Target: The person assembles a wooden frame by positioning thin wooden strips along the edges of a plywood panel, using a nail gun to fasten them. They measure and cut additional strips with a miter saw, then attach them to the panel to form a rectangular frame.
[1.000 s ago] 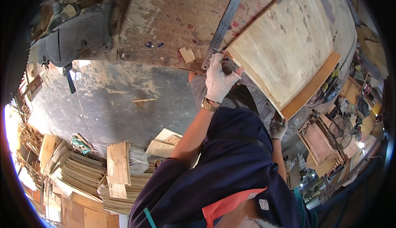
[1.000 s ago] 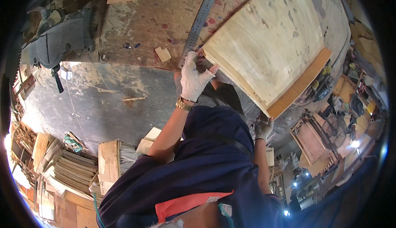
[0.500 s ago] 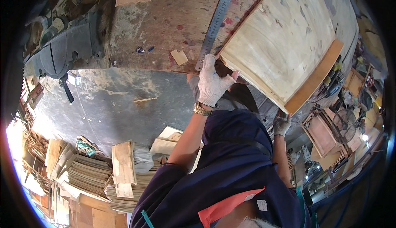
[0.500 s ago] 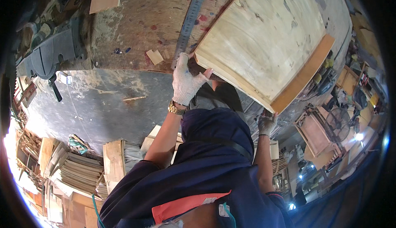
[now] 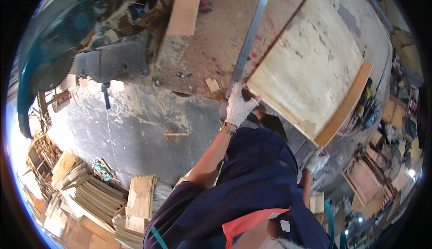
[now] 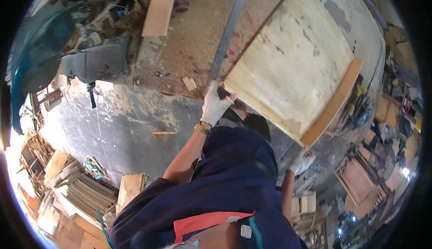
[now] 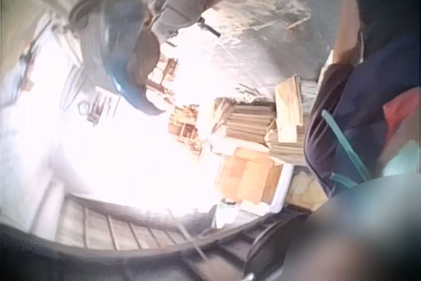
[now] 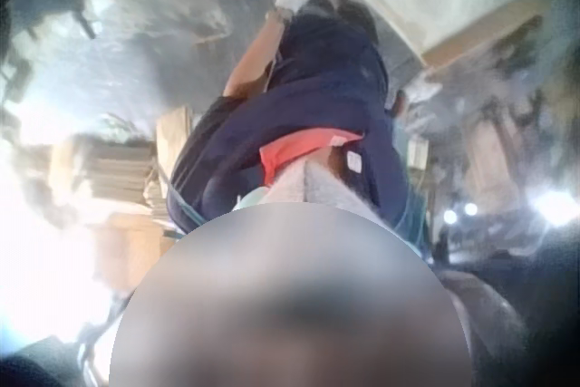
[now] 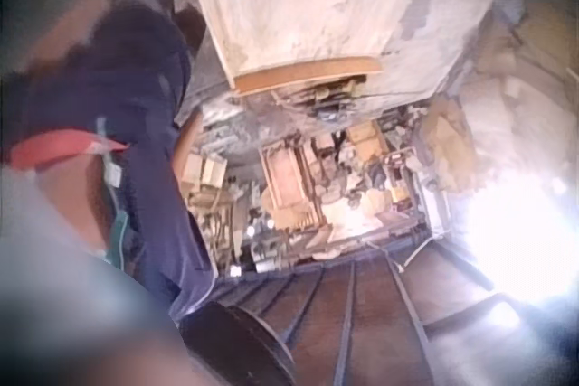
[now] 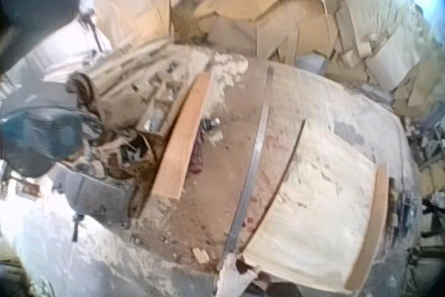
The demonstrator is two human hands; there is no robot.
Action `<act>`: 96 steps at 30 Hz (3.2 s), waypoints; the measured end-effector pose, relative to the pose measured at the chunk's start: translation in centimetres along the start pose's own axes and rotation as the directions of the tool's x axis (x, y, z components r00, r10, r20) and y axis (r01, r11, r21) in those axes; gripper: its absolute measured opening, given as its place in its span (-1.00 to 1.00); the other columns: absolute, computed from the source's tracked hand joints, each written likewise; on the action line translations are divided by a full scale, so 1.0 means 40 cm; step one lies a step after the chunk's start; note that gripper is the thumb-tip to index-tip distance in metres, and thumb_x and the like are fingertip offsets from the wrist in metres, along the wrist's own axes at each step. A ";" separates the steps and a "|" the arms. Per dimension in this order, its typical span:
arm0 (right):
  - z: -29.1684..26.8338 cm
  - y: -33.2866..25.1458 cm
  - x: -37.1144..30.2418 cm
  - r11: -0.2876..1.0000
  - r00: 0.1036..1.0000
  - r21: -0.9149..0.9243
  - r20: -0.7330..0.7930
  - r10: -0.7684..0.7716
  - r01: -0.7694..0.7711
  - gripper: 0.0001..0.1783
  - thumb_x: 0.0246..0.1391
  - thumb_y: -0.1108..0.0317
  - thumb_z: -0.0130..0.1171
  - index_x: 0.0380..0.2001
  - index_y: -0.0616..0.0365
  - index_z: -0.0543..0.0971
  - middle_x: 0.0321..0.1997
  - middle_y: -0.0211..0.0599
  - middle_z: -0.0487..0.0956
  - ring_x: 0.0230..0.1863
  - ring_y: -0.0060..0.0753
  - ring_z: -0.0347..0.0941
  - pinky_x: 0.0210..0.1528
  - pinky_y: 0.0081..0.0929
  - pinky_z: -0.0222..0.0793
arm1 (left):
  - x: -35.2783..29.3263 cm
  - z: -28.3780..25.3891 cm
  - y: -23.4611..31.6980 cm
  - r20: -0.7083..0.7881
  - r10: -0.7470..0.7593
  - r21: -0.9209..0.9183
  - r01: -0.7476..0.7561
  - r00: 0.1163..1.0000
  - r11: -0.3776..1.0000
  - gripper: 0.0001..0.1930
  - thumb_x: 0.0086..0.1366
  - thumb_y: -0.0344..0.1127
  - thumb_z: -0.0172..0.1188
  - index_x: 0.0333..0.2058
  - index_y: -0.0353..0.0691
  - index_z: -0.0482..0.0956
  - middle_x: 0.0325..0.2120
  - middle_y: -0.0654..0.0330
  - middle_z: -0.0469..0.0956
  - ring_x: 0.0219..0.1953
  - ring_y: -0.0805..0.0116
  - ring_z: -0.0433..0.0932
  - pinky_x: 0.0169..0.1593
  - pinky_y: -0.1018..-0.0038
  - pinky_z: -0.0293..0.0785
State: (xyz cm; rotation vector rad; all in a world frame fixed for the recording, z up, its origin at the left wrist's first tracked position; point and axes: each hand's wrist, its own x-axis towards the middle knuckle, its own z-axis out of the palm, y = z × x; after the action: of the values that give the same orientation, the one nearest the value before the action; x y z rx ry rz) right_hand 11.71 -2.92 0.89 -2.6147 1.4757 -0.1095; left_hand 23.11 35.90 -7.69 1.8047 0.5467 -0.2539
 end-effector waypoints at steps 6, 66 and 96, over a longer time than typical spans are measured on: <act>0.036 -0.009 0.004 0.614 0.603 -0.005 0.189 -0.775 0.790 -0.29 -0.18 0.26 0.56 0.09 0.15 0.53 -0.01 -0.05 0.55 0.05 0.07 0.49 0.20 -0.08 0.38 | 0.009 -0.035 0.009 0.036 -0.012 0.116 0.008 0.999 0.993 -0.21 0.11 0.27 0.44 0.08 -0.27 0.47 -0.01 -0.14 0.58 0.06 -0.15 0.59 0.07 0.07 0.49; -0.079 -0.750 -1.069 -0.003 0.629 0.925 0.255 -0.734 -0.379 -0.13 0.32 -0.21 0.15 0.43 0.23 0.26 0.22 -0.02 0.52 0.22 -0.12 0.46 0.20 -0.20 0.40 | -0.482 -1.138 -0.045 0.582 0.552 -0.623 -0.109 0.597 0.774 -0.18 0.17 -0.31 0.20 0.44 -0.14 0.19 0.05 0.30 0.43 -0.18 0.60 0.40 -0.16 0.67 0.43; 0.095 -1.094 -1.818 -0.211 0.812 0.785 0.552 -0.190 -0.583 -0.36 0.32 -0.08 0.22 0.26 0.10 0.41 0.20 -0.27 0.55 0.21 -0.15 0.50 0.24 -0.03 0.50 | -0.069 -1.768 -0.262 0.457 -0.026 -0.880 0.457 0.889 0.132 -0.73 0.59 -0.10 -0.07 -0.28 -0.06 0.47 -0.51 0.38 0.40 -0.61 0.51 0.29 -0.54 0.58 0.26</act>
State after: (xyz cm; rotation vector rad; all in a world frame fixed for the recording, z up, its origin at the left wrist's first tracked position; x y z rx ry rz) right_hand 11.61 81.95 4.20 -0.7899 0.8163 -0.3398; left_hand 8.28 104.52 6.03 0.2835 0.5513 -0.3189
